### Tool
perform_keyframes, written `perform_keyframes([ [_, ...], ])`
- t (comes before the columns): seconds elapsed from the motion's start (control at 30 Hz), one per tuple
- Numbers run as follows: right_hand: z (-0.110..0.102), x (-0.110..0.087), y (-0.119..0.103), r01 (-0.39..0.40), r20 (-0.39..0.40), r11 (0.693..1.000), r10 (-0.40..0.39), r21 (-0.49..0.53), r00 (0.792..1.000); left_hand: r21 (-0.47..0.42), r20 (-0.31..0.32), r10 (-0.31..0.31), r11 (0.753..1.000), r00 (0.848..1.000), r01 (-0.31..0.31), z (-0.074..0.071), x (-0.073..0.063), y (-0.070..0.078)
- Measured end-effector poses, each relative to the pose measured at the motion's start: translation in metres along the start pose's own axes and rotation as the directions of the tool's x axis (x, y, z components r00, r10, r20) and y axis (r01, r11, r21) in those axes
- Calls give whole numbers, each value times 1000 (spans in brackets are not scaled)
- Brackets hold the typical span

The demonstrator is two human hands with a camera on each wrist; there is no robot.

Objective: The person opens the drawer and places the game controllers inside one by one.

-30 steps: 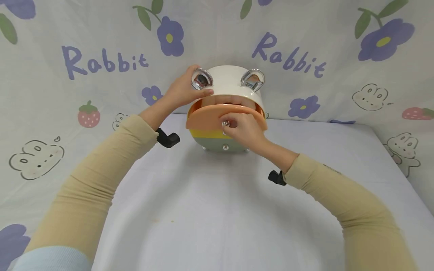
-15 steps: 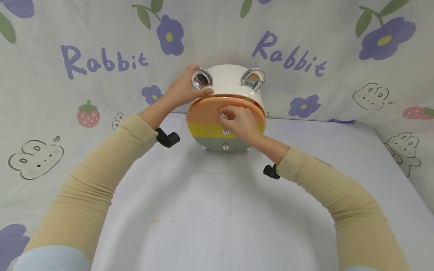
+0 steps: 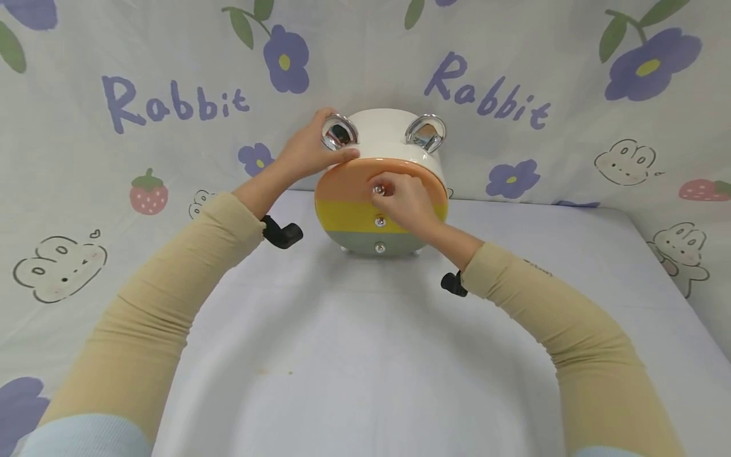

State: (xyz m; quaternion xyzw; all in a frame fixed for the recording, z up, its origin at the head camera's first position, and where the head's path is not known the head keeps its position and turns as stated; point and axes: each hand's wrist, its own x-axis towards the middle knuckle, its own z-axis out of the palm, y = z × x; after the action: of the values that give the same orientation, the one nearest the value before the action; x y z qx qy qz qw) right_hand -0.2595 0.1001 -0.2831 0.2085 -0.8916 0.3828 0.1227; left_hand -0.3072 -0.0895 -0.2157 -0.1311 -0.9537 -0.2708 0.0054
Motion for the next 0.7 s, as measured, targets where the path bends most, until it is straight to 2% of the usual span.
perform_keyframes([
  [0.27, -4, 3, 4, -21, 34, 1000, 21, 10, 999, -1, 4, -1, 1000, 1000, 1, 1, 1, 1],
  [0.7, -2, 5, 7, -25, 43, 1000, 25, 10, 999, -20, 4, -4, 1000, 1000, 4, -2, -2, 1],
])
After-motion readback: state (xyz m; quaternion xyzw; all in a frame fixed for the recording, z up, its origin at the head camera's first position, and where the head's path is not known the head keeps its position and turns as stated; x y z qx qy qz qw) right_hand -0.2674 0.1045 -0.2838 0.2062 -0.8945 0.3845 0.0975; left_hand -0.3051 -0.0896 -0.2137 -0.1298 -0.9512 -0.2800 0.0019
